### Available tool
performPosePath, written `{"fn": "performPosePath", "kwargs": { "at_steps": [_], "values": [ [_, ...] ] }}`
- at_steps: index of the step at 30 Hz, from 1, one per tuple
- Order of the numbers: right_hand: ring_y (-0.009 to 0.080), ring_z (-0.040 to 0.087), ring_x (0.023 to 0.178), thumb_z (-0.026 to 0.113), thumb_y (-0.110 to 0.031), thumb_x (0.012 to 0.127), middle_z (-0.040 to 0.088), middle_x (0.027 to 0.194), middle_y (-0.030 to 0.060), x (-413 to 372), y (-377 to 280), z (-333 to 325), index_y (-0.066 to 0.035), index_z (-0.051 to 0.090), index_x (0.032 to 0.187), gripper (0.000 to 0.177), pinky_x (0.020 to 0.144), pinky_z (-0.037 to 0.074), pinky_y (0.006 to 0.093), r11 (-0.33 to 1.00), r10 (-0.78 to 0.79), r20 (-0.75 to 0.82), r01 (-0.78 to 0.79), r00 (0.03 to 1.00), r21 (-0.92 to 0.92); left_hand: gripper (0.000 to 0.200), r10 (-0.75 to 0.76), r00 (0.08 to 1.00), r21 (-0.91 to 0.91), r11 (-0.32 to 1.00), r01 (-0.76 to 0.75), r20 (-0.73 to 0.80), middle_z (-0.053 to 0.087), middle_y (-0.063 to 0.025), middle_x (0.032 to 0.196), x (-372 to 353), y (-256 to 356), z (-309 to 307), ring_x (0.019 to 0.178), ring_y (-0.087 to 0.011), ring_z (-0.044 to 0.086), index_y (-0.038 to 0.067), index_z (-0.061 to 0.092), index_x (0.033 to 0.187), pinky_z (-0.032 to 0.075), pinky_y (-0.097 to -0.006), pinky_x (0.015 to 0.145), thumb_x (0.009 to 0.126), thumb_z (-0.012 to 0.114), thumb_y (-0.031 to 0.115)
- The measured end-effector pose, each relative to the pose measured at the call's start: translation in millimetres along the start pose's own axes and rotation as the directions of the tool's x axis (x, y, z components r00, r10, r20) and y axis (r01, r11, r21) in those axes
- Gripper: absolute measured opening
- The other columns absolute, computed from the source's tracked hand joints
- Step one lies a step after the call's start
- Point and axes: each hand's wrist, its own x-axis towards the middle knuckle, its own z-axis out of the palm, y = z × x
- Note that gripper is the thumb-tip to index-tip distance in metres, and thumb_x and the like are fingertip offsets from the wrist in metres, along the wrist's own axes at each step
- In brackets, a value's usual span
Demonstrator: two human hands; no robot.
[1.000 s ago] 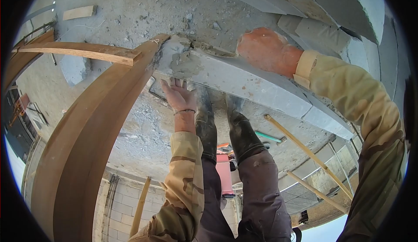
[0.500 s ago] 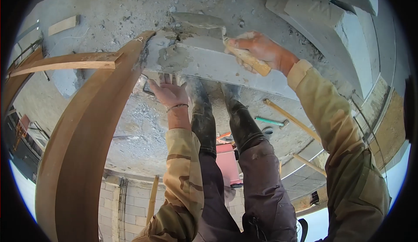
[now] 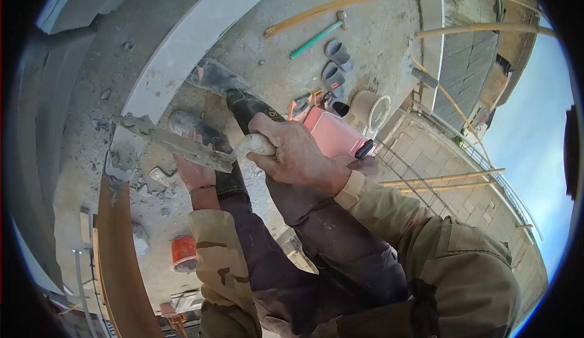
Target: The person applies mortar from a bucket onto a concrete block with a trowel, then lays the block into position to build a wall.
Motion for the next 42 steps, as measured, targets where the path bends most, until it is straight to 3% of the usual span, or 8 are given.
{"fn": "performPosePath", "kwargs": {
  "at_steps": [3,10,14,22,28,34,38,42],
  "values": [
    [0.0433,0.071,0.089,0.074,-0.029,0.09,0.072,0.095,0.019,-69,40,-21,-0.008,0.061,0.117,0.037,0.078,0.053,0.0531,0.98,0.187,-0.201,-0.198,0.962,-0.035,0.077,-0.199,0.978,0.109,0.973,0.205,-0.059,0.035,-0.015,0.171,-20,-6,-10,0.159,-0.0308,0.031,0.007,0.037,0.164,0.022,-0.057,0.129,0.107,0.05,0.058],
    [0.044,0.071,0.092,0.072,-0.03,0.094,0.073,0.098,0.0205,-195,129,24,-0.007,0.066,0.118,0.034,0.081,0.054,0.0505,0.774,0.589,-0.409,-0.339,0.697,0.536,0.074,-0.206,0.975,0.568,0.794,0.217,-0.084,0.044,-0.0125,0.167,-33,22,-34,0.157,-0.0306,0.035,0.01,0.038,0.164,0.019,-0.057,0.129,0.108,0.047,0.058],
    [0.0358,0.07,0.081,0.075,-0.024,0.094,0.069,0.09,0.0184,-228,151,55,-0.004,0.065,0.118,0.032,0.077,0.054,0.0425,0.726,0.64,-0.494,-0.254,0.588,0.639,0.074,-0.161,0.978,0.712,0.671,0.208,-0.134,0.045,-0.011,0.166,-23,35,-28,0.157,-0.03,0.035,0.01,0.042,0.162,0.02,-0.0564,0.129,0.107,0.045,0.06],
    [0.0441,0.071,0.092,0.075,-0.026,0.094,0.073,0.103,0.0249,-284,151,66,-0.001,0.066,0.125,0.041,0.08,0.054,0.048,0.556,0.7,-0.311,-0.217,0.643,0.802,0.072,-0.224,0.973,0.956,0.271,0.113,-0.051,0.043,-0.0084,0.166,-43,14,35,0.155,-0.0286,0.037,0.014,0.039,0.163,0.025,-0.0534,0.127,0.107,0.044,0.059],
    [0.0424,0.071,0.088,0.073,-0.023,0.095,0.073,0.1,0.0228,-374,185,35,-0.001,0.069,0.121,0.035,0.077,0.055,0.0461,0.597,0.676,-0.578,0.12,0.458,0.793,0.071,-0.263,0.965,0.991,0.12,0.05,-0.017,0.044,-0.01,0.165,-74,-4,63,0.153,-0.0291,0.039,0.013,0.039,0.163,0.027,-0.0534,0.127,0.108,0.045,0.058],
    [0.0398,0.072,0.091,0.069,-0.031,0.1,0.074,0.1,0.021,-510,373,-54,-0.011,0.069,0.12,0.029,0.079,0.053,0.0487,0.539,0.783,-0.622,-0.512,0.012,0.669,0.064,-0.216,0.976,0.998,-0.05,-0.038,0.026,0.053,-0.0126,0.157,-102,-6,107,0.146,-0.0282,0.048,0.012,0.043,0.161,0.041,-0.0464,0.119,0.111,0.048,0.052],
    [0.0398,0.072,0.108,0.065,-0.035,0.1,0.076,0.11,0.0195,-511,554,-117,-0.01,0.071,0.124,0.036,0.088,0.056,0.0514,0.347,0.83,-0.556,-0.825,0.049,0.446,0.064,-0.031,0.999,1.0,0.007,-0.019,0.02,0.053,-0.0134,0.157,-108,-9,122,0.146,-0.028,0.049,0.011,0.044,0.16,0.041,-0.0459,0.119,0.11,0.049,0.05],
    [0.0395,0.072,0.11,0.066,-0.036,0.099,0.077,0.111,0.0183,-456,688,-158,-0.011,0.073,0.124,0.035,0.091,0.056,0.0515,0.385,0.817,-0.552,-0.87,0.167,0.307,0.065,0.056,0.998,0.998,-0.052,-0.036,0.039,0.053,-0.0128,0.157,-88,-30,106,0.147,-0.0275,0.048,0.011,0.045,0.159,0.039,-0.0479,0.119,0.108,0.05,0.05]
  ]
}}
